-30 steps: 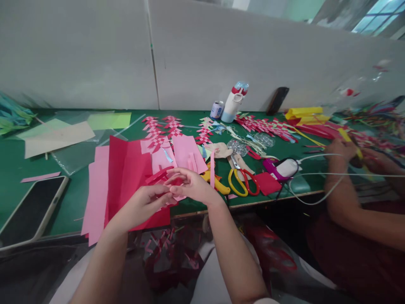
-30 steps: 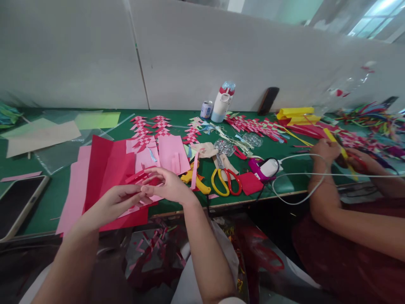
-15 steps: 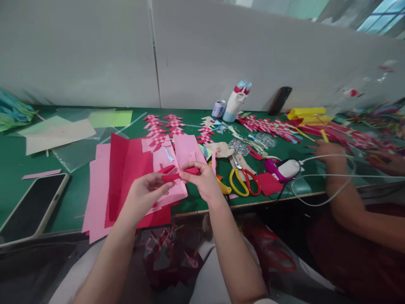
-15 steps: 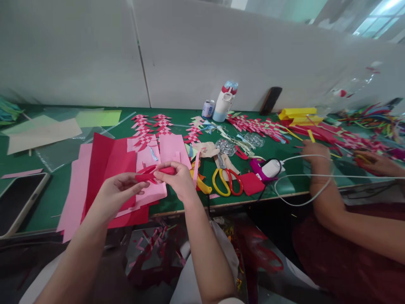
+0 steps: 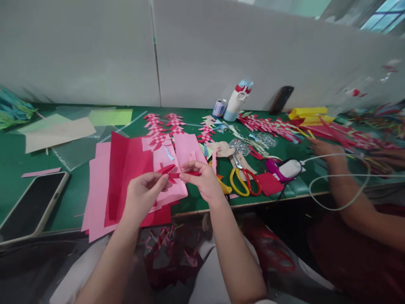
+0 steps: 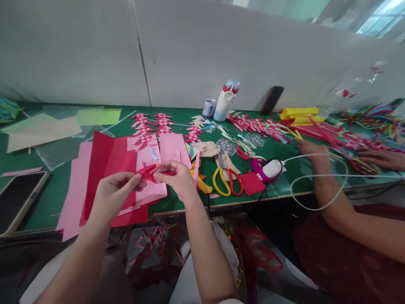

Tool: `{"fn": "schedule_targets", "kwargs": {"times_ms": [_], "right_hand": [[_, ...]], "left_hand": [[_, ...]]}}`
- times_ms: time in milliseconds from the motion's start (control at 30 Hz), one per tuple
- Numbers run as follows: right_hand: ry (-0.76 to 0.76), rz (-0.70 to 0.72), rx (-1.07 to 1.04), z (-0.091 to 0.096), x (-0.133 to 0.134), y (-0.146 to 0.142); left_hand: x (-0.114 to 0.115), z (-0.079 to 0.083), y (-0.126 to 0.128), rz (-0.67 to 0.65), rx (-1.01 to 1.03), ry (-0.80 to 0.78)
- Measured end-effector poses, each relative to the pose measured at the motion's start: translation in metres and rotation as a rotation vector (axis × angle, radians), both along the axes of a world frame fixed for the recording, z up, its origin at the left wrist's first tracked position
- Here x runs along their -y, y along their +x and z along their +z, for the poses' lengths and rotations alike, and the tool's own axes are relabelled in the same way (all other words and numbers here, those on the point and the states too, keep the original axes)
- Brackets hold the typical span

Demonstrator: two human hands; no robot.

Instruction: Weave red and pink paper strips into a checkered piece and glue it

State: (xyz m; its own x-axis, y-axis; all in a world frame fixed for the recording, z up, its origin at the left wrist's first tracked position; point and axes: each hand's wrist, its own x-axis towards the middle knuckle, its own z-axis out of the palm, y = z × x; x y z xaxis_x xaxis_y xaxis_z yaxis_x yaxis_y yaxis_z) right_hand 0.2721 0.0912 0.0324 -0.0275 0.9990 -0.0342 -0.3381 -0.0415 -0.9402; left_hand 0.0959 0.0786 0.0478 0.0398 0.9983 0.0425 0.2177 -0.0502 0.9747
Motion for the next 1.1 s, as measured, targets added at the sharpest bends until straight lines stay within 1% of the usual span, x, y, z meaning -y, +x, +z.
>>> {"fn": "schedule_targets", "kwargs": {"times_ms": [167, 267, 533, 767, 1100], "right_hand": [[-0.001, 0.016, 0.020, 0.000, 0.000, -0.001], [0.001, 0.021, 0.016, 0.000, 0.000, 0.000], [0.001, 0.023, 0.003, 0.000, 0.000, 0.000], [-0.023, -0.029, -0.011, -0.003, -0.004, 0.010], [-0.036, -0.039, 0.018, -0.002, -0.004, 0.014]], "left_hand": [[0.003, 0.003, 0.001, 0.050, -0.131, 0.066], [0.005, 0.005, 0.001, 0.059, -0.166, 0.084], [0.003, 0.005, -0.001, 0.064, -0.165, 0.054], [0.000, 0.004, -0.006, 0.082, -0.049, 0.017], [-0.003, 0.002, -0.007, 0.088, -0.017, 0.016]]}}
